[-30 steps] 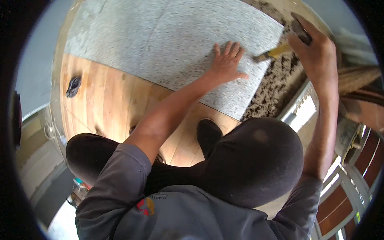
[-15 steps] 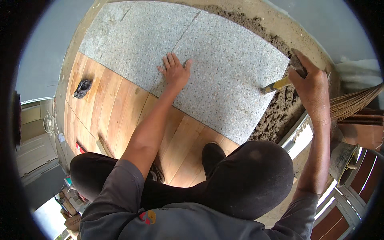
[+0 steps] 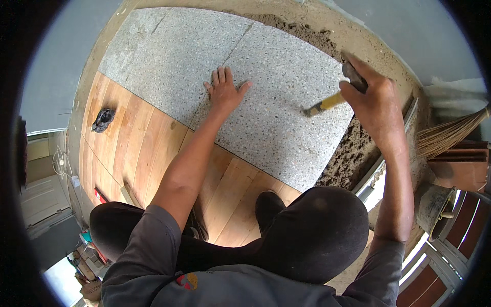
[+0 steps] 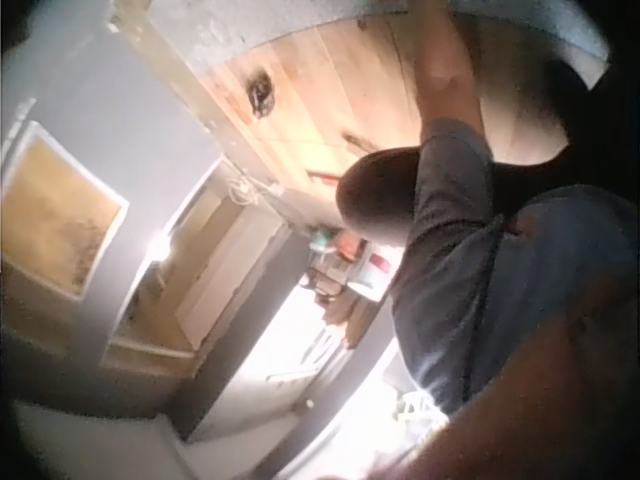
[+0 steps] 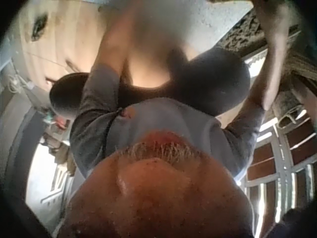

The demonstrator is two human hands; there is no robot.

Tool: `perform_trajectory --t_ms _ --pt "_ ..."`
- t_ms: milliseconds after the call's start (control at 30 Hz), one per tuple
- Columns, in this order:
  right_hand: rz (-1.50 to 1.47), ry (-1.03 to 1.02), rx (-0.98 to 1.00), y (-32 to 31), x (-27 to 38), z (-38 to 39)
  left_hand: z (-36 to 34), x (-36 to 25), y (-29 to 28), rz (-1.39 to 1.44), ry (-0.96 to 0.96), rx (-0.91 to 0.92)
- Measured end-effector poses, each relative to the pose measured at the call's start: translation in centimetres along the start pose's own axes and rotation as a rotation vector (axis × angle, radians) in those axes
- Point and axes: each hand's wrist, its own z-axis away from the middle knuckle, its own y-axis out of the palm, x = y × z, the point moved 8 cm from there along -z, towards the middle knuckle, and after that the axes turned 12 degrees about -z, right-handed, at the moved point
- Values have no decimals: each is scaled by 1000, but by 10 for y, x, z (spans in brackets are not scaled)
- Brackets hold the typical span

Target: The recorder is laying floor tiles on a sand bed and leveling them.

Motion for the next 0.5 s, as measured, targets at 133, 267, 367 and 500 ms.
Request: perform_trajectory --t_ms 133,267,367,500 --pt "35 -69 -7 12 17 -16 -3 1 1 -27 3 29" --pt "63 -54 16 22 19 -20 -24 -6 -3 -35 99 27" --pt "62 -65 6 23 20 -19 -60 -19 -6 -75 160 32" --pt "17 -16 -10 17 9 -22 -107 -30 -8 -101 159 -36"
